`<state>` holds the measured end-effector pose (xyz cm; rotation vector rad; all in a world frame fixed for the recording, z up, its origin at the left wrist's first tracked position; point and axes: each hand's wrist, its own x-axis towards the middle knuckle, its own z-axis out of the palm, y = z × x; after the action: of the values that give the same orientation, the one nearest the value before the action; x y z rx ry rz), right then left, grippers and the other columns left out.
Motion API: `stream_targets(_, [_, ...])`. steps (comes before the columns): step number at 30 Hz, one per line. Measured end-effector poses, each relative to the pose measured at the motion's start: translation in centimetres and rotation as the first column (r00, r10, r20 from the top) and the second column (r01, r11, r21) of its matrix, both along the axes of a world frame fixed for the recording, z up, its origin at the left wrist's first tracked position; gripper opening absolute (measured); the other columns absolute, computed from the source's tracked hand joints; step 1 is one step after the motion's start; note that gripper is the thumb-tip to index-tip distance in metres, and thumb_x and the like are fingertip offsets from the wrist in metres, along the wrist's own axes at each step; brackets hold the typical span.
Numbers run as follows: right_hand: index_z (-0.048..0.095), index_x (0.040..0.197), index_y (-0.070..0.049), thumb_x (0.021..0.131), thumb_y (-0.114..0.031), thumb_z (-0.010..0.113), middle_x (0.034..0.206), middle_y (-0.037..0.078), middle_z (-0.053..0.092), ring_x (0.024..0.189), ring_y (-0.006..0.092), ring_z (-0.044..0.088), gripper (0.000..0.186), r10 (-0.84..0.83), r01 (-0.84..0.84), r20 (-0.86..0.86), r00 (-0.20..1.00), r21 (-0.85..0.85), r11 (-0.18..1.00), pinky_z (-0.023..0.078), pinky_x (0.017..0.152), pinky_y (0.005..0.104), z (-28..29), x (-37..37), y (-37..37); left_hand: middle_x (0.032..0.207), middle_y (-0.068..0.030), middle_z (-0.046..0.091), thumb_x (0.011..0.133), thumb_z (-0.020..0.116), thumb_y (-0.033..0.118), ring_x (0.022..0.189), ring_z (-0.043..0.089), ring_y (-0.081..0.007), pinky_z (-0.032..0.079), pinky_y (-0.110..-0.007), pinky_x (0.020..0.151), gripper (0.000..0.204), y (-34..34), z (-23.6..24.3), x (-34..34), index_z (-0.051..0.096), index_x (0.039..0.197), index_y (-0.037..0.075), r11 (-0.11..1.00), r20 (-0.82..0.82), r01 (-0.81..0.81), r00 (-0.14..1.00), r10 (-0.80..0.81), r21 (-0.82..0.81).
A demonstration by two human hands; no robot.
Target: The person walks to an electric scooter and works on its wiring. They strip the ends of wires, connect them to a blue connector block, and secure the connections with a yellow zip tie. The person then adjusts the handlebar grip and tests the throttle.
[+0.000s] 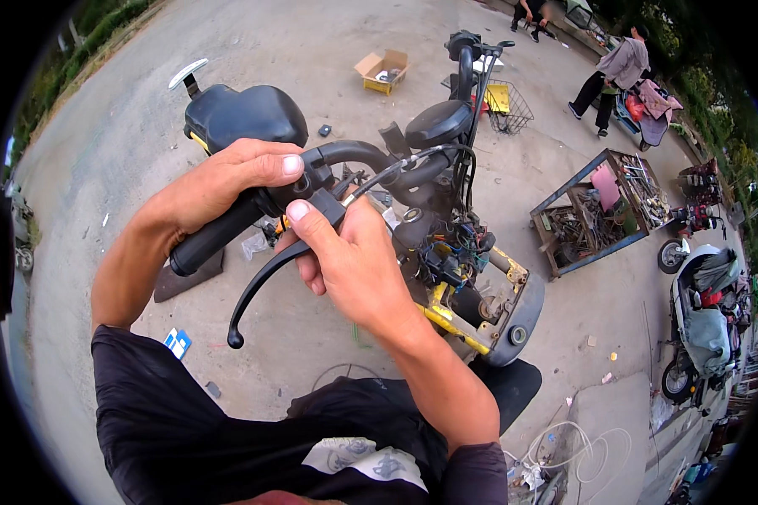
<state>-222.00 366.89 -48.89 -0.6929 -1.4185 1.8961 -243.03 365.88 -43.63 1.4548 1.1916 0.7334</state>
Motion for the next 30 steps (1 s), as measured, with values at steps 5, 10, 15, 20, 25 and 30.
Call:
stream_targets(5, [0.058,0.106,-0.002,0.106,-0.034,0.065,0.085,0.008,0.067,0.058,0.0082,0.055,0.032,-0.041,0.04,0.038,0.998,0.025,0.999,0.045,0.05,0.0252,0.3,0.1,-0.1,0.107,-0.0068,0.069,0.105,0.059,0.035,0.103,0.061,-0.0139,0.049,-0.03,0.094,0.044,-0.1,1.3,0.9,0.069,0.123,-0.003,0.999,-0.122,-0.044,0.992,0.043,-0.004])
stream_targets(10, [0.061,0.111,0.005,0.103,-0.037,0.067,0.086,0.017,0.072,0.078,0.0299,0.07,0.043,-0.187,0.114,0.208,0.96,0.32,0.94,0.053,0.073,0.0431,-0.9,0.5,0.5,0.1,-0.0062,0.069,0.103,0.06,0.036,0.092,0.061,-0.0108,0.049,-0.027,0.084,0.041,-0.2,1.3,1.8,0.071,0.114,-0.002,0.985,-0.13,-0.174,0.977,0.172,-0.01])
stream_targets(15, [0.06,0.114,0.006,0.1,-0.036,0.07,0.089,0.025,0.071,0.089,0.0434,0.071,0.046,-0.207,0.168,0.109,0.972,0.286,0.943,0.053,0.082,0.0504,-1.1,0.2,0.4,0.102,-0.0072,0.071,0.1,0.065,0.039,0.092,0.063,-0.0117,0.051,-0.028,0.085,0.044,0.8,1.2,1.9,0.072,0.115,-0.002,0.978,-0.201,-0.209,0.959,0.2,-0.026])
stream_targets(20, [0.053,0.123,0.006,0.099,-0.047,0.071,0.085,0.02,0.07,0.075,0.0417,0.07,0.061,-0.065,0.035,0.082,0.995,0.324,0.945,0.053,0.071,0.0504,-2.5,1.6,0.0,0.111,-0.0094,0.073,0.098,0.065,0.042,0.097,0.066,-0.0145,0.052,-0.029,0.089,0.055,0.1,1.3,2.2,0.069,0.126,-0.005,0.973,-0.19,-0.219,0.961,0.203,-0.068])
stream_targets(25, [0.055,0.124,0.004,0.099,-0.045,0.073,0.079,0.012,0.067,0.064,0.0226,0.063,0.057,0.042,-0.034,-0.053,0.998,0.142,0.989,0.049,0.063,0.0376,-8.2,5.1,-1.4,0.096,-0.0169,0.072,0.079,0.077,0.065,0.081,0.073,-0.0253,0.061,-0.035,0.075,0.086,0.7,-0.2,1.9,0.065,0.122,-0.009,0.945,-0.113,-0.319,0.944,0.309,-0.077])
stream_targets(30, [0.06,0.12,0.004,0.099,-0.026,0.077,0.079,0.005,0.065,0.066,0.0091,0.055,0.041,0.011,-0.019,-0.054,0.998,-0.153,0.988,0.046,0.063,0.0284,-14.8,8.1,-3.8,0.109,-0.0159,0.072,0.081,0.063,0.066,0.094,0.068,-0.0208,0.054,-0.032,0.081,0.093,0.1,0.7,0.8,0.062,0.133,-0.011,0.975,-0.296,-0.213,0.936,0.188,-0.055])
